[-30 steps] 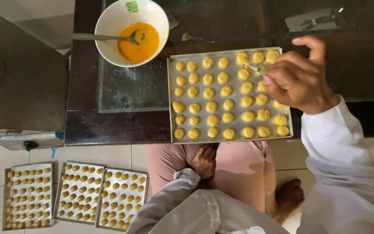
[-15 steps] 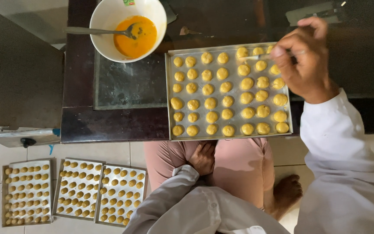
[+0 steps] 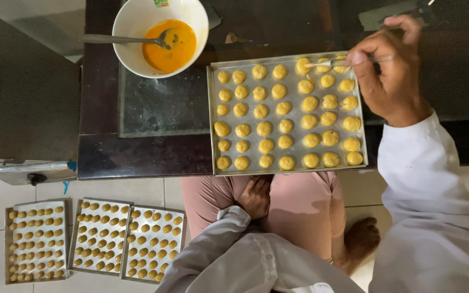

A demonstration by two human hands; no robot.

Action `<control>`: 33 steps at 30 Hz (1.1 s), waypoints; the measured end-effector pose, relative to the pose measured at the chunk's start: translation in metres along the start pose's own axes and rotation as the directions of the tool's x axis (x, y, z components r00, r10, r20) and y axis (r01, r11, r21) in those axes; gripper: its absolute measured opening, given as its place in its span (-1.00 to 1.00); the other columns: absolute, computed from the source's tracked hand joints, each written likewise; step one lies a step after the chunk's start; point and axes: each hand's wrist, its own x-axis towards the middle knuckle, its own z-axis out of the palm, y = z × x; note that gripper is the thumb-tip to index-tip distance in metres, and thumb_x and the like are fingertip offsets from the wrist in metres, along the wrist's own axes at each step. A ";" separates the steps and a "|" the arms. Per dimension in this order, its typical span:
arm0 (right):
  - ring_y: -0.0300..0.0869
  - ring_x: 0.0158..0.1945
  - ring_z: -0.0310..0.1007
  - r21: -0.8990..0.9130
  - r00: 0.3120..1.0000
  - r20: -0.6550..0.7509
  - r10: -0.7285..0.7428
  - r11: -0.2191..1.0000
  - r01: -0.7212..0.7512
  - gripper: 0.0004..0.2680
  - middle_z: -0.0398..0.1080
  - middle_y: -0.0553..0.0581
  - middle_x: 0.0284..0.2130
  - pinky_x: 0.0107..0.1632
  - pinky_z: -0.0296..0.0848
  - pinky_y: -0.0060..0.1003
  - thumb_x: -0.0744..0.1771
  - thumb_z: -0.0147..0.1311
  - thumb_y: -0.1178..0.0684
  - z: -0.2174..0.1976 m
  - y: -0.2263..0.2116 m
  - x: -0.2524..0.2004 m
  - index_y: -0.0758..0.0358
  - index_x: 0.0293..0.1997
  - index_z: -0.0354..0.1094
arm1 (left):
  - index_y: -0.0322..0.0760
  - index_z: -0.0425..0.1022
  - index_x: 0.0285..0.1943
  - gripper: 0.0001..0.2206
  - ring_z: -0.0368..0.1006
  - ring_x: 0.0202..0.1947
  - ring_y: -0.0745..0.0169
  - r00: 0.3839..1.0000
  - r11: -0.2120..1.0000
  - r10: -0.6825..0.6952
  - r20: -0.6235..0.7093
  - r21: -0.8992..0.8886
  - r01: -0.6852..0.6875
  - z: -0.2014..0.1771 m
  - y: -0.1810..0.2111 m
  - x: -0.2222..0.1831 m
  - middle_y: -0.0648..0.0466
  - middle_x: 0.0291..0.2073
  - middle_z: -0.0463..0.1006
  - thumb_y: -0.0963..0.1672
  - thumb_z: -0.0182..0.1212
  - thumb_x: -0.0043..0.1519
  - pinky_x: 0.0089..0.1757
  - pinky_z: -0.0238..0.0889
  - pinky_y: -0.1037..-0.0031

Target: Brushing egg wash onto small dough balls on a baking tray using a pastry brush.

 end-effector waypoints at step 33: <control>0.04 -0.37 0.32 -0.007 0.992 -0.077 -0.103 0.995 0.103 -0.73 0.44 0.19 -0.46 0.37 0.08 0.09 0.48 -0.13 0.15 -0.009 -0.019 -0.001 0.39 -0.38 0.38 | -0.39 0.59 -0.34 -0.70 0.30 -0.11 -0.13 0.999 1.000 0.009 -0.049 -0.001 -0.009 0.008 -0.001 -0.005 -0.09 -0.29 0.47 -0.07 0.05 0.00 0.06 0.10 0.19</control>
